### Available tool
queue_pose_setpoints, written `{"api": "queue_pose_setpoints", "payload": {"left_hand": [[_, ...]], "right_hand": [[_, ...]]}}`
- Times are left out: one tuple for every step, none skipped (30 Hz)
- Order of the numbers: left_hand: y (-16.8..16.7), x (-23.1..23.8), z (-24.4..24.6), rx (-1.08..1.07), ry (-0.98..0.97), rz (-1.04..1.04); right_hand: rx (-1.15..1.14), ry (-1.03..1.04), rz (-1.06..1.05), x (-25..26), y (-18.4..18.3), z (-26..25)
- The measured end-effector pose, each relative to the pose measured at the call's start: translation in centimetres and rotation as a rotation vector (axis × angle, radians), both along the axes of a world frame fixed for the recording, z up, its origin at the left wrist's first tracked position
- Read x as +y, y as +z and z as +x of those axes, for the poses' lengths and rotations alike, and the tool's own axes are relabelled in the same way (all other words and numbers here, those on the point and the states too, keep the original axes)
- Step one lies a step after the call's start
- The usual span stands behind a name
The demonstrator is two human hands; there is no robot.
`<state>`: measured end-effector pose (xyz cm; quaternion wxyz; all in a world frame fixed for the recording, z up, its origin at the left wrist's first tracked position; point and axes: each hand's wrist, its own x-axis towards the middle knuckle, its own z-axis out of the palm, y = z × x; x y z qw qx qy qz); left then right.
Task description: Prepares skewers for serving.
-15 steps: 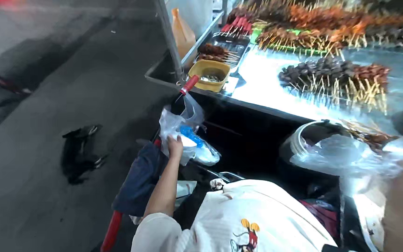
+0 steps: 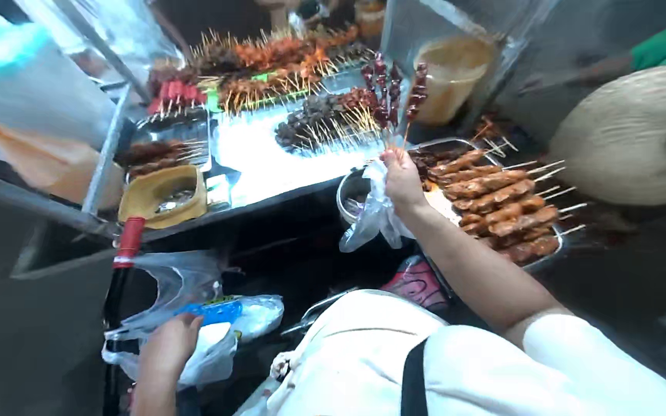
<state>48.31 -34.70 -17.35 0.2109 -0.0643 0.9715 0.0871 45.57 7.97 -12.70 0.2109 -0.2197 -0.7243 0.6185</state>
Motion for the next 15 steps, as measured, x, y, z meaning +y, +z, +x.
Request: {"api": "queue_pose_setpoints", "payload": {"left_hand": [[1.3,2.3,0.0,0.086,-0.065,0.184],[2.5,5.2,0.0,0.124,-0.118,0.375],[3.3,8.5,0.0,0.127,-0.159,0.569],[4.0,12.0,0.1,0.087,-0.181,0.756],[4.6,15.4,0.1,0.012,-0.186,0.918],[5.0,18.6,0.2,-0.071,-0.178,1.045],[5.1,21.3,0.1,-0.132,-0.160,1.136],[5.0,23.5,-0.2,-0.153,-0.133,1.203],[4.6,25.1,-0.6,-0.143,-0.090,1.265],[4.1,26.1,-0.9,-0.129,-0.046,1.328],[3.8,26.5,-1.2,-0.131,-0.005,1.402],[3.7,26.5,-1.3,-0.151,0.038,1.479],[3.6,26.2,-1.3,-0.189,0.074,1.541],[3.6,25.9,-1.3,-0.232,0.106,1.576],[3.4,25.7,-1.2,-0.266,0.134,1.592]], "right_hand": [[-0.004,-0.019,-0.014,-0.3,-0.1,-0.1],[0.003,-0.024,-0.020,-0.7,-0.4,-0.3],[0.014,-0.018,-0.032,-1.1,-0.7,-0.4],[0.030,-0.012,-0.042,-1.6,-0.8,-0.4],[0.050,-0.002,-0.042,-2.3,-0.8,-0.4],[0.065,0.011,-0.030,-3.1,-0.9,-0.2],[0.069,0.028,-0.020,-3.8,-1.0,0.2],[0.067,0.051,-0.001,-4.3,-1.4,0.7],[0.065,0.071,0.023,-4.7,-1.9,1.3],[0.079,0.084,0.044,-4.7,-2.4,1.7],[0.099,0.086,0.072,-4.5,-2.7,1.9],[0.126,0.082,0.102,-3.9,-3.0,1.9],[0.155,0.062,0.139,-3.3,-3.3,1.7],[0.162,0.042,0.167,-2.6,-3.5,1.6],[0.156,0.013,0.196,-2.1,-3.7,1.6]]}}
